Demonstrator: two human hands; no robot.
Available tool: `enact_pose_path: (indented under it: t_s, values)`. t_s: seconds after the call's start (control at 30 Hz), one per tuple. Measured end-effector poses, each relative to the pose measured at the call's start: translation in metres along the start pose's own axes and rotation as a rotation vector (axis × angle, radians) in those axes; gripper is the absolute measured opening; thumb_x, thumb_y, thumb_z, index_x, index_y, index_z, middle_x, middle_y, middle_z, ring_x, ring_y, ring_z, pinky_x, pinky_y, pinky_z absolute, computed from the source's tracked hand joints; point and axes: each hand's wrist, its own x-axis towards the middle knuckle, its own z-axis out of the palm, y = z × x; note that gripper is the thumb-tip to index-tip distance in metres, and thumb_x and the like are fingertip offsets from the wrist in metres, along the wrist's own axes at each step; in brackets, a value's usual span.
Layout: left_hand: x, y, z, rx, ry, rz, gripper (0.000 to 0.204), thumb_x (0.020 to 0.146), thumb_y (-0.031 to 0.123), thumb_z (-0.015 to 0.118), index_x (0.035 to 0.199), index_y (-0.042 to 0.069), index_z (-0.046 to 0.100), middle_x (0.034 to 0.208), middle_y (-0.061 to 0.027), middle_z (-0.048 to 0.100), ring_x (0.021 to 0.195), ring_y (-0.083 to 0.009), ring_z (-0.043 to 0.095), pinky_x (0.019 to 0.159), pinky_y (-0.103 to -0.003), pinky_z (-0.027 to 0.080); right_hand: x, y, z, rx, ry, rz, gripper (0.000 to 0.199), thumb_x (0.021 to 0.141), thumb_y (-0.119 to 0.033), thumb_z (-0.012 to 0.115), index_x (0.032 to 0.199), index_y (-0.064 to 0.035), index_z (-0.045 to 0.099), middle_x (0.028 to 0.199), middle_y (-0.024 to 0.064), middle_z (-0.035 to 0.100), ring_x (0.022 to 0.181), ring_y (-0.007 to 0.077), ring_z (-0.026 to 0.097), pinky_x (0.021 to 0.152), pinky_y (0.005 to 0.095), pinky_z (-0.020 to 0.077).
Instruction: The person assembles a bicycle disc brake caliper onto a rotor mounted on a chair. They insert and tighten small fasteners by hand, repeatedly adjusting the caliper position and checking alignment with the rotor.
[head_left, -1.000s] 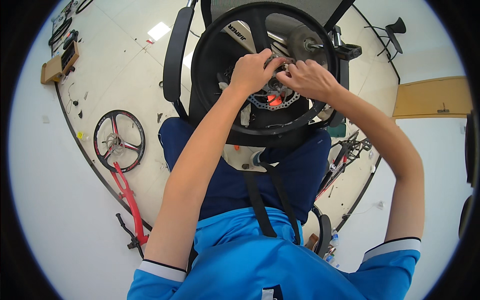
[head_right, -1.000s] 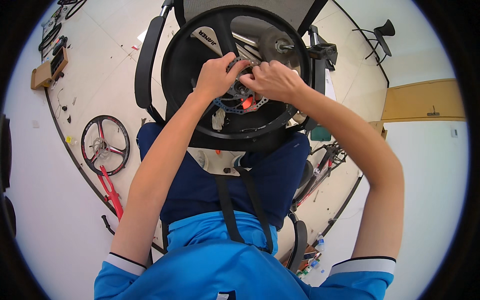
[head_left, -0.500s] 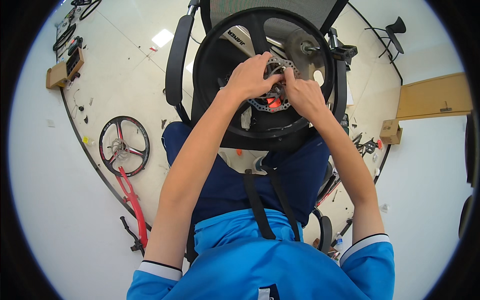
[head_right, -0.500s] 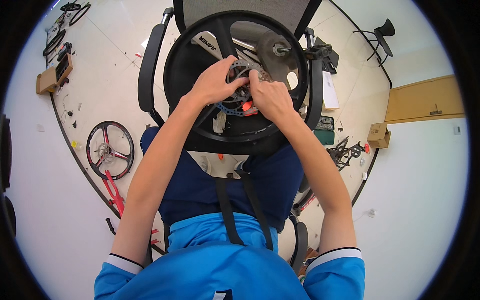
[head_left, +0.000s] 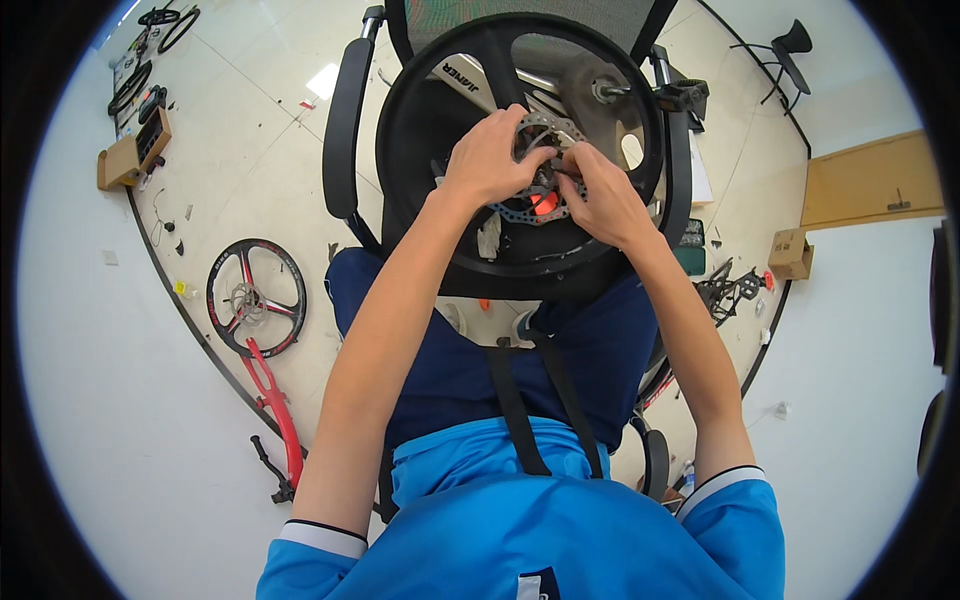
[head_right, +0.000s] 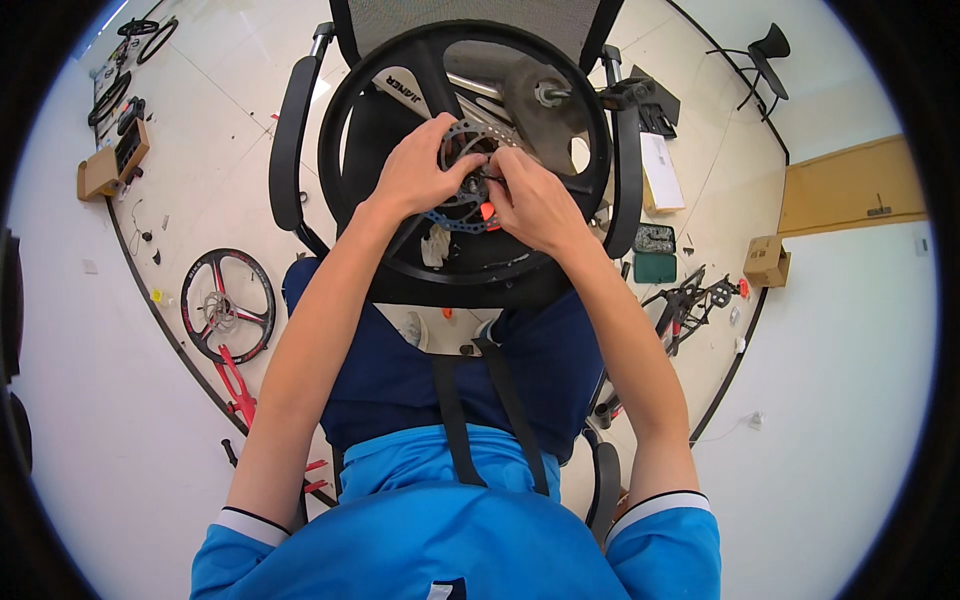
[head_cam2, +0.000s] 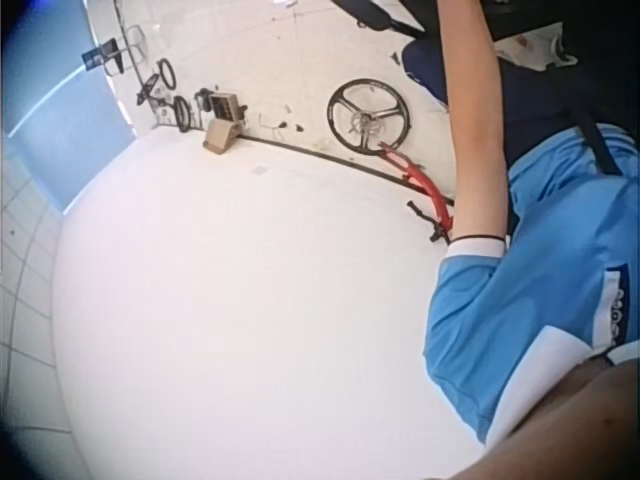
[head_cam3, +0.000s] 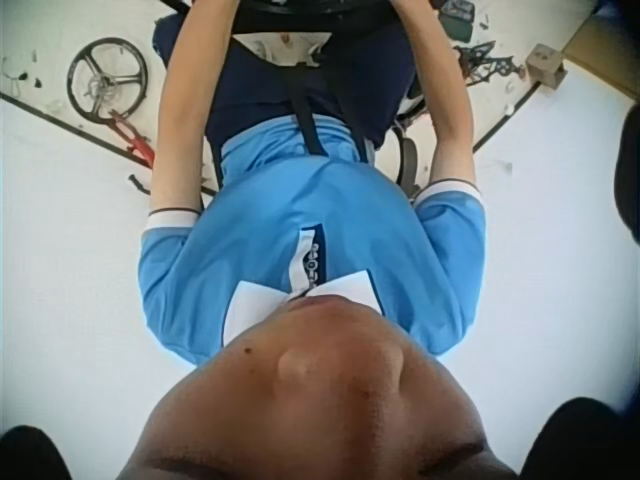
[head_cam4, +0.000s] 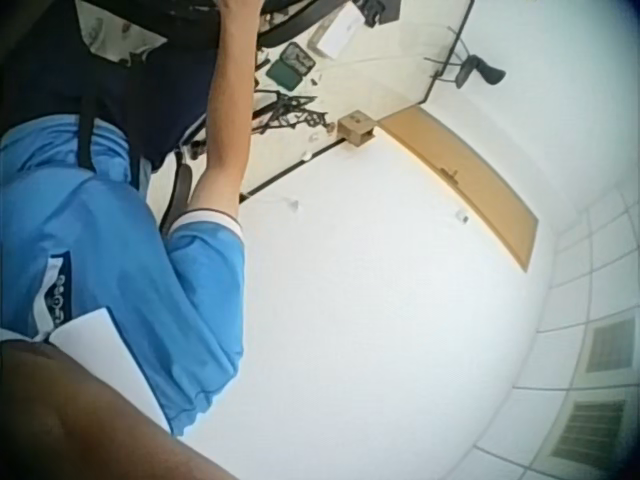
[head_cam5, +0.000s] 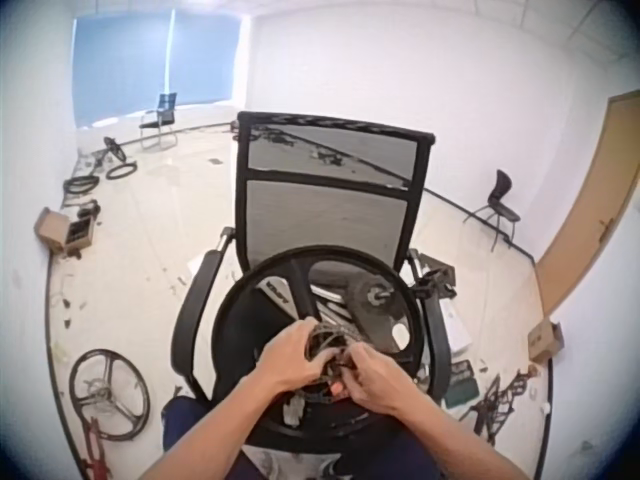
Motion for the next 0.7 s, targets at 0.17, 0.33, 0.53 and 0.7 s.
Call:
enact_pose_path:
  t_s: [0.17,0.33,0.53,0.7]
  values:
    - [0.000,-0.002,0.001,0.002,0.016,0.024,0.045,0.086,0.039,0.076,0.100,0.003,0.054,0.089,-0.0163,0.063,0.084,-0.0364,0.062,0.075,-0.042,0.050,-0.010,0.006,0.014,0.149,0.120,0.085,0.020,0.087,0.000,0.071,0.090,0.0006,0.052,0.081,0.0168,0.059,0.075,0.0372,0.061,0.067,0.0411,0.0492]
    - [-0.001,-0.004,0.002,-0.009,0.019,0.026,0.045,0.087,0.040,0.076,0.101,0.003,0.054,0.090,-0.0162,0.063,0.084,-0.0359,0.062,0.075,-0.041,0.050,-0.021,0.002,0.037,0.272,0.275,0.217,0.022,0.090,-0.002,0.075,0.086,0.0022,0.053,0.072,0.0151,0.062,0.060,0.0229,0.059,0.059,0.0323,0.0478]
    - [-0.006,-0.003,0.003,-0.044,0.053,0.004,0.047,0.087,0.037,0.076,0.116,0.005,0.059,0.104,-0.0134,0.063,0.094,-0.0346,0.061,0.082,-0.042,0.049,-0.026,-0.003,0.059,0.397,0.404,0.329,0.020,0.092,-0.002,0.074,0.086,0.0030,0.055,0.074,0.0111,0.066,0.066,0.0087,0.059,0.062,0.0256,0.0488]
    - [-0.021,0.001,0.002,0.142,0.279,0.265,0.035,0.083,0.021,0.078,0.116,0.015,0.071,0.117,-0.0061,0.061,0.113,-0.0299,0.055,0.094,-0.043,0.042,-0.026,0.005,0.053,0.516,0.329,0.346,0.014,0.093,0.000,0.071,0.089,0.0043,0.058,0.076,0.0108,0.067,0.070,0.0084,0.062,0.067,0.0257,0.0509]
